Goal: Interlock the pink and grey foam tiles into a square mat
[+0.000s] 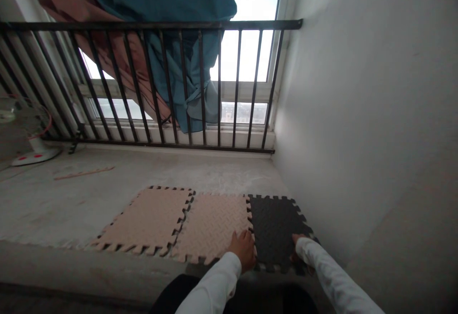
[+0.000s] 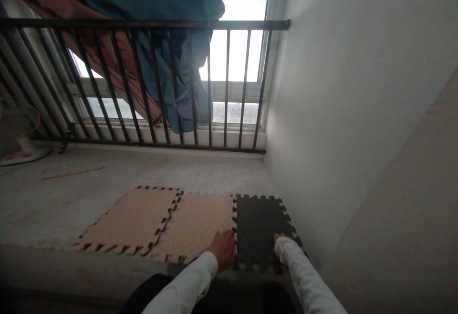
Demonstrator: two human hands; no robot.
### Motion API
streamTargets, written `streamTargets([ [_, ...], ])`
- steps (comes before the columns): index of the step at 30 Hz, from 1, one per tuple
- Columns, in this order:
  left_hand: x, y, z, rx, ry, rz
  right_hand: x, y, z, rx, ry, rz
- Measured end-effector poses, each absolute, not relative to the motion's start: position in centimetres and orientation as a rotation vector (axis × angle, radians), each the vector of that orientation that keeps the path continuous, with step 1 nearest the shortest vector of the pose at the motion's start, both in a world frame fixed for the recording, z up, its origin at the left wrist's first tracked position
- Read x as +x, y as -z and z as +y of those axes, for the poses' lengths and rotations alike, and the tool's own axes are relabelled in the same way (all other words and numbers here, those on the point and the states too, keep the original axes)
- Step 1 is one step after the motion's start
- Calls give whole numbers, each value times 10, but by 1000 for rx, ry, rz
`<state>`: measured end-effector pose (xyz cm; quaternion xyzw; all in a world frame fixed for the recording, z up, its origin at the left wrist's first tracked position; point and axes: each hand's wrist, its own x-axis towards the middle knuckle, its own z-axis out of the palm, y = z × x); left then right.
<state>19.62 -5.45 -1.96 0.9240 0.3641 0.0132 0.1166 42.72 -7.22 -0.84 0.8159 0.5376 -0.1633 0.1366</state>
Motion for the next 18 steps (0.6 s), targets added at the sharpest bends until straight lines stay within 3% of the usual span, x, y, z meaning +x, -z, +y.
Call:
streamTargets([
  [18,171,43,-35,2737,61,1226,423,-2,-74,2219,539,1428],
])
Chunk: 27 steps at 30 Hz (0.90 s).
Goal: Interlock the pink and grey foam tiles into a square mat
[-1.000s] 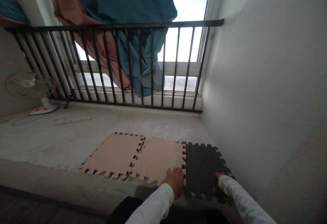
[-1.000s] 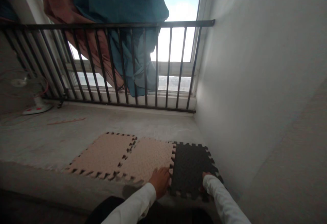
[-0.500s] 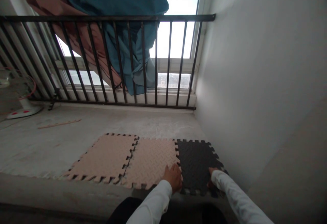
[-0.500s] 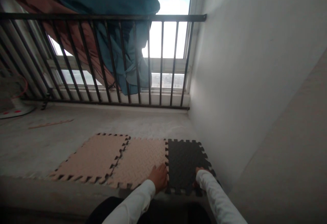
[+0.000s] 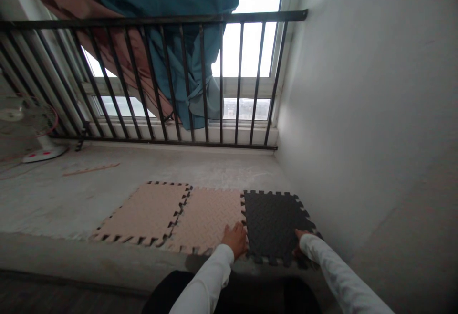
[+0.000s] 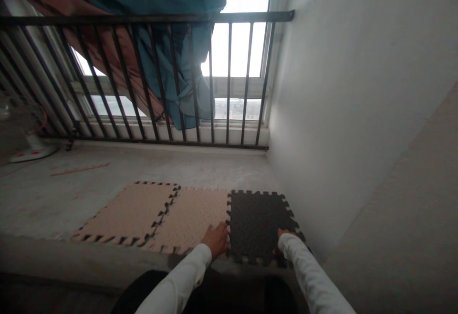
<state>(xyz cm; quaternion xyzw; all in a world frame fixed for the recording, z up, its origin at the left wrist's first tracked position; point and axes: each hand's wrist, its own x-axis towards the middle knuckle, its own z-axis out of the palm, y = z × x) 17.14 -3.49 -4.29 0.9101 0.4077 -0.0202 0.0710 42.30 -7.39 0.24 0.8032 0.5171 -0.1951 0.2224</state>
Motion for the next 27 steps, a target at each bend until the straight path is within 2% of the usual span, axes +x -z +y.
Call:
streamTargets([
  [16,168,44,-52,2751,34,1072,426,4,-70,2230,563,1437],
  [27,193,37,-41,2717,89,1325,423,-4,-76,2246,568,1400],
])
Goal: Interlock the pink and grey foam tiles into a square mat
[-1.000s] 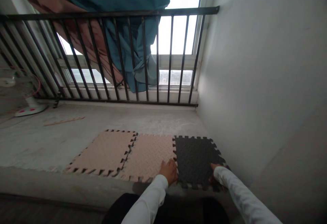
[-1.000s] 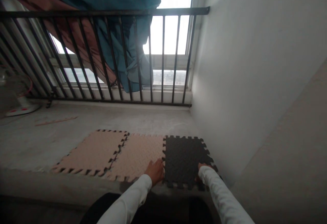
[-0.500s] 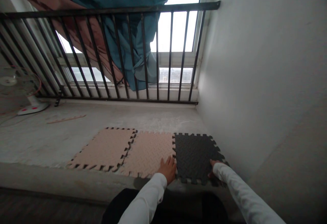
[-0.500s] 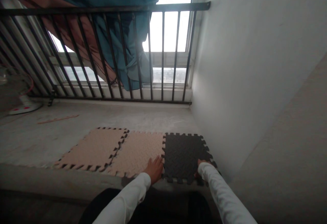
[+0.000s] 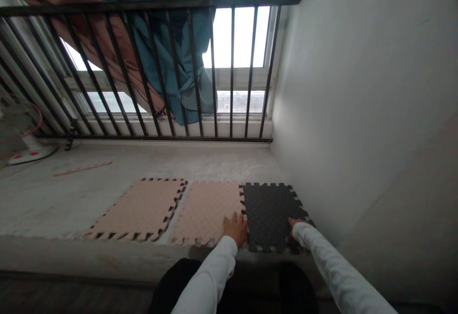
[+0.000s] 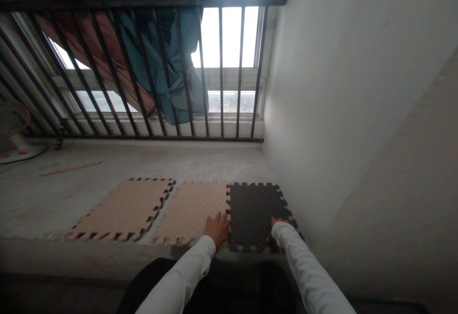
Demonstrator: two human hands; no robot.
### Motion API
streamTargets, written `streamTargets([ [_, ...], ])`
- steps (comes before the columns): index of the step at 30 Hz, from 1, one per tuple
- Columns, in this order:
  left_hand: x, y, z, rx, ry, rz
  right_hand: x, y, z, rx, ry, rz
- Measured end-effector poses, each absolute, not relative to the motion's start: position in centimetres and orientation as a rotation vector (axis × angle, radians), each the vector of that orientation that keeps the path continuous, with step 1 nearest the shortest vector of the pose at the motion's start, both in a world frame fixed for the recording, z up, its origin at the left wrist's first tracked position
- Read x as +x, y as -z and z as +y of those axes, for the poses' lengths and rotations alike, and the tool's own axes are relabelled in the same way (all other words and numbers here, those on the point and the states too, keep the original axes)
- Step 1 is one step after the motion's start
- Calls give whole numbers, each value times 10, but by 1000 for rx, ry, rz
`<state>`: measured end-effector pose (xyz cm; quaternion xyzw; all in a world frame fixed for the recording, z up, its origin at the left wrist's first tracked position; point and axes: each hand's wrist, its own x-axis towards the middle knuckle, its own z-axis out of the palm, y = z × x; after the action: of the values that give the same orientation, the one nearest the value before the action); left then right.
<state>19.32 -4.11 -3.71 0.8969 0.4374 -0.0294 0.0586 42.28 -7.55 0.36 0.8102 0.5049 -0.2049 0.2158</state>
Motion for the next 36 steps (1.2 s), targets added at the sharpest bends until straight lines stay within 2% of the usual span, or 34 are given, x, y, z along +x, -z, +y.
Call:
streamTargets([
  [17,173,42,-44,2690,208,1218,417,-11,-74,2226,550,1437],
  [26,169,27,-43,2636,201,1095,416,-12,-74,2245,564,1433],
  [31,180,34,-44,2511,97,1331,416,-11,-75,2235,560,1407],
  [36,191,50,-38,2457,135,1462,418,-9,-75,2242,568,1375],
])
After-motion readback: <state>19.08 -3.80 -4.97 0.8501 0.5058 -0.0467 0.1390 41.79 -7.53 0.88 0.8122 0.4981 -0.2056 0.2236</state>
